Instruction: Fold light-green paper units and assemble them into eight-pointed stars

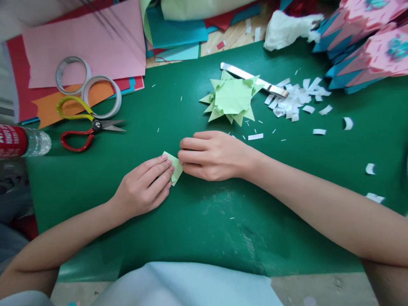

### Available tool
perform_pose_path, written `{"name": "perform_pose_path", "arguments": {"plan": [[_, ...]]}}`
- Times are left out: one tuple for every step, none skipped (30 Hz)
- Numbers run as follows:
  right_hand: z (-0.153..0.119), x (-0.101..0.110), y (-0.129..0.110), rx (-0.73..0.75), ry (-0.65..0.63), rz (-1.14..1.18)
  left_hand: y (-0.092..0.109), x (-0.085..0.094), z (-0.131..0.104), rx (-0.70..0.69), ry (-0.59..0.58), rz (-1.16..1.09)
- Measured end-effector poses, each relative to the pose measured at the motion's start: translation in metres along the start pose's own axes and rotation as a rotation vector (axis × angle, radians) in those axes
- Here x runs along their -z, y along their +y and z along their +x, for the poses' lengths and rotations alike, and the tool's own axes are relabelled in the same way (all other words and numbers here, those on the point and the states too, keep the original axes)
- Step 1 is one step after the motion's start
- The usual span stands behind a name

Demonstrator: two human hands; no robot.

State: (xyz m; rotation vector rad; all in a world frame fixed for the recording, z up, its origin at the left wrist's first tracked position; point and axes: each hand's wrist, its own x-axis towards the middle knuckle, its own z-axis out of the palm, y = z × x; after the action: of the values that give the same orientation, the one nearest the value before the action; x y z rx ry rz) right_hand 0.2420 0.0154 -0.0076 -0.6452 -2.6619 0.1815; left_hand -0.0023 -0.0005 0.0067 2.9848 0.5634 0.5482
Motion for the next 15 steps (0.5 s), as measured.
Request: {"name": "perform_pose_path", "arguments": {"plan": [[0.0002, 0.0001, 0.0002, -0.010, -0.013, 0.015, 0.0000, -0.0004, 0.0000, 0.001, 0.002, -0.002], [0.0005, 0.0001, 0.0004, -0.021, -0.021, 0.036, 0.0000, -0.0007, 0.0001, 0.001, 0.004, -0.003], [0.0007, 0.0002, 0.0005, -0.027, -0.018, 0.056, 0.0000, -0.0008, 0.0001, 0.002, 0.007, -0.005], [0.0010, 0.0002, 0.0005, -0.021, -0.003, 0.067, 0.0001, -0.0007, 0.0002, 0.004, 0.006, -0.005], [0.0013, 0.0002, 0.0004, 0.000, 0.022, 0.058, 0.0003, -0.0005, 0.0002, 0.005, 0.004, -0.005], [0.0015, 0.0003, 0.0003, 0.034, 0.055, 0.029, 0.0004, -0.0002, 0.0004, 0.005, 0.002, -0.004], [0.0018, 0.0003, 0.0001, 0.074, 0.086, -0.015, 0.0006, 0.0003, 0.0005, 0.004, 0.001, -0.001], [0.0020, 0.0004, -0.0001, 0.111, 0.112, -0.066, 0.0008, 0.0009, 0.0007, 0.004, 0.001, 0.003], [0.0023, 0.0005, -0.0004, 0.141, 0.131, -0.111, 0.0010, 0.0014, 0.0009, 0.003, 0.002, 0.009], [0.0026, 0.0006, -0.0007, 0.159, 0.144, -0.143, 0.0011, 0.0019, 0.0012, 0.002, 0.003, 0.014], [0.0026, 0.0005, -0.0011, 0.168, 0.153, -0.158, 0.0013, 0.0024, 0.0015, 0.001, 0.005, 0.018], [0.0024, 0.0003, -0.0014, 0.172, 0.157, -0.160, 0.0014, 0.0027, 0.0019, 0.000, 0.005, 0.021], [0.0018, -0.0002, -0.0017, 0.172, 0.156, -0.156, 0.0015, 0.0029, 0.0022, -0.001, 0.005, 0.024], [0.0007, -0.0009, -0.0020, 0.167, 0.151, -0.146, 0.0016, 0.0029, 0.0025, -0.002, 0.005, 0.026], [-0.0008, -0.0019, -0.0021, 0.154, 0.141, -0.130, 0.0017, 0.0028, 0.0027, -0.001, 0.005, 0.028]]}}
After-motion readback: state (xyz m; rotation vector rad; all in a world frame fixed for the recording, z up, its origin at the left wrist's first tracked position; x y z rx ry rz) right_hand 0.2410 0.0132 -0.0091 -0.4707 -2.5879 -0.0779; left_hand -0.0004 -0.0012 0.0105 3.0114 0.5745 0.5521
